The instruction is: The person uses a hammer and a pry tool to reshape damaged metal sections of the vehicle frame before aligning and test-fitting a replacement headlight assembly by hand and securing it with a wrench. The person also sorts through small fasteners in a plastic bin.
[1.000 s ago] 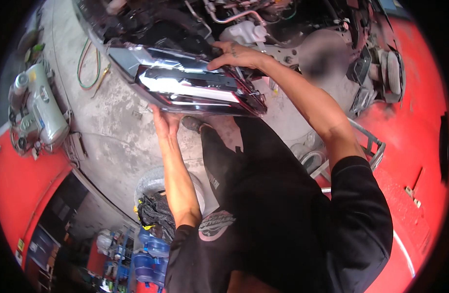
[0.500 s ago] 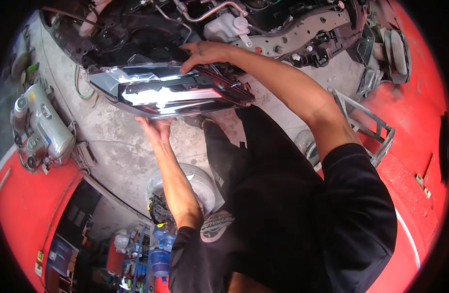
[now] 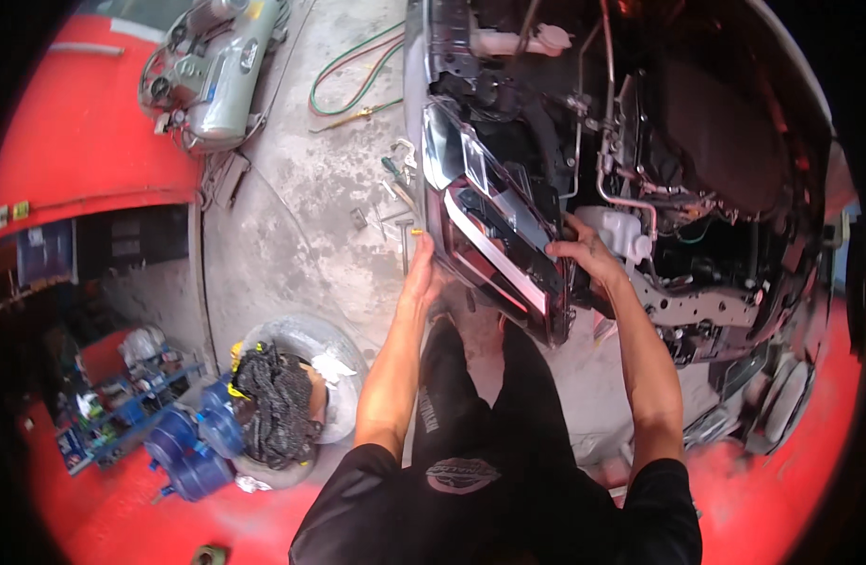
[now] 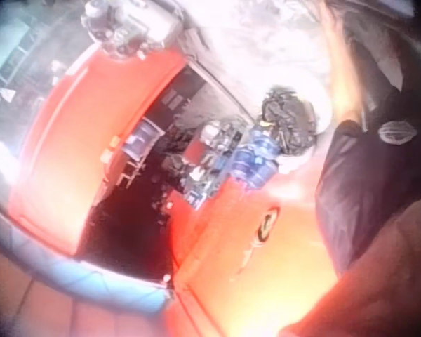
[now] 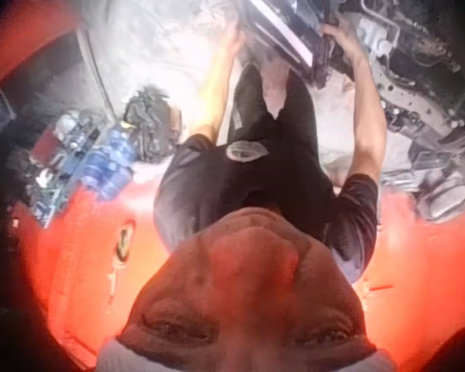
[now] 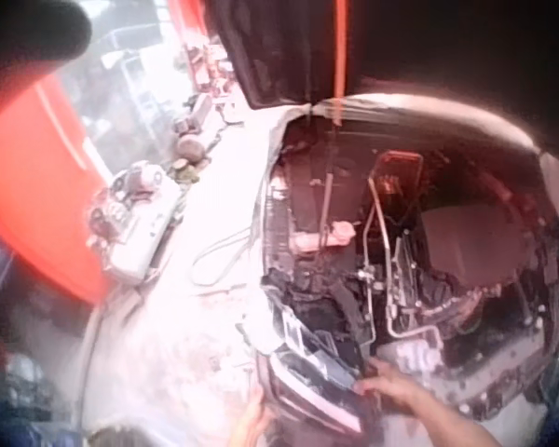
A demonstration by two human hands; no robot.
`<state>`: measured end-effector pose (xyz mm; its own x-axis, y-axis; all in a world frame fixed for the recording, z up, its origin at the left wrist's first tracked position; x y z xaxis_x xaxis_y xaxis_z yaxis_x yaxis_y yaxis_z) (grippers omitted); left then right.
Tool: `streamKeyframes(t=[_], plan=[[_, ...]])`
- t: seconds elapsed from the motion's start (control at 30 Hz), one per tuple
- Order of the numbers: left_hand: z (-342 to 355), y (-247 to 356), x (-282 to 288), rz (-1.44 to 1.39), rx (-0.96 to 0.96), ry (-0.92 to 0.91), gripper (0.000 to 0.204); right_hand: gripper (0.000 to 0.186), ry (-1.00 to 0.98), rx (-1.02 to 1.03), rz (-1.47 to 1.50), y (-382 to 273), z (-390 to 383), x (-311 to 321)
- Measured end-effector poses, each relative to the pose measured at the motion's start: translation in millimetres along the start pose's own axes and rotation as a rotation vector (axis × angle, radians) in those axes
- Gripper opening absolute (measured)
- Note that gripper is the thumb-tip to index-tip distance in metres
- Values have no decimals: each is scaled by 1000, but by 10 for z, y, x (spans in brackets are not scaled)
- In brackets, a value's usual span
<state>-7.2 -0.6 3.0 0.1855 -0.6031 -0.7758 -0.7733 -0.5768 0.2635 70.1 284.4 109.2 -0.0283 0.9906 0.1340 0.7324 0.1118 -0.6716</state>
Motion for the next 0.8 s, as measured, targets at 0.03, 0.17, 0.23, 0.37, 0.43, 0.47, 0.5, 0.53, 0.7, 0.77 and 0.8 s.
streamKeyframes(t=[0.03, 0.17, 0.23, 0.37, 0.43, 0.47, 0.5, 0.53, 0.7, 0.77, 0.8], plan=[[-4, 71, -40, 47, -79, -4, 63, 92, 13, 37, 9, -33, 4, -31], [-62, 138, -224, 21, -135, -1, 64, 89, 25, 90, 44, -116, 6, -34], [22, 109, -116, 0, -123, -16, 64, 87, 29, 87, 56, -157, 0, -47], [189, 69, 87, 92, -55, -15, 87, 80, 61, 12, 20, -155, 23, -34], [216, 75, 12, 83, -44, 17, 90, 80, 101, -16, -21, -183, -1, -5], [190, 86, -111, 97, -26, 37, 92, 80, 91, -34, -44, -158, -13, -23], [177, 124, -142, 104, -56, 90, 98, 80, 119, -11, -15, -174, -15, -11], [218, 120, -68, 75, -59, 101, 98, 81, 147, 14, 14, -189, -12, 0], [400, 178, 41, 177, -156, -24, 105, 89, 179, 13, 6, -87, 66, 13], [400, 146, 22, 119, -117, -74, 106, 90, 188, 5, -24, -162, 42, -58], [384, 154, 40, 94, -113, -70, 106, 90, 196, 17, -31, -187, 33, -79]])
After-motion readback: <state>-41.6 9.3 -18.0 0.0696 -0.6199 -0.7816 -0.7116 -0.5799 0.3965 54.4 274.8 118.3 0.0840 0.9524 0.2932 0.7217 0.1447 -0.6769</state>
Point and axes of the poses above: each hand's wrist, its own z-axis towards the middle knuckle, its own x-axis out of the back of the hand, y = z × x, the point moved 8 cm from there along z, towards the middle knuckle, and after that the axes turned 12 degrees about -z, right-handed, at the moved point
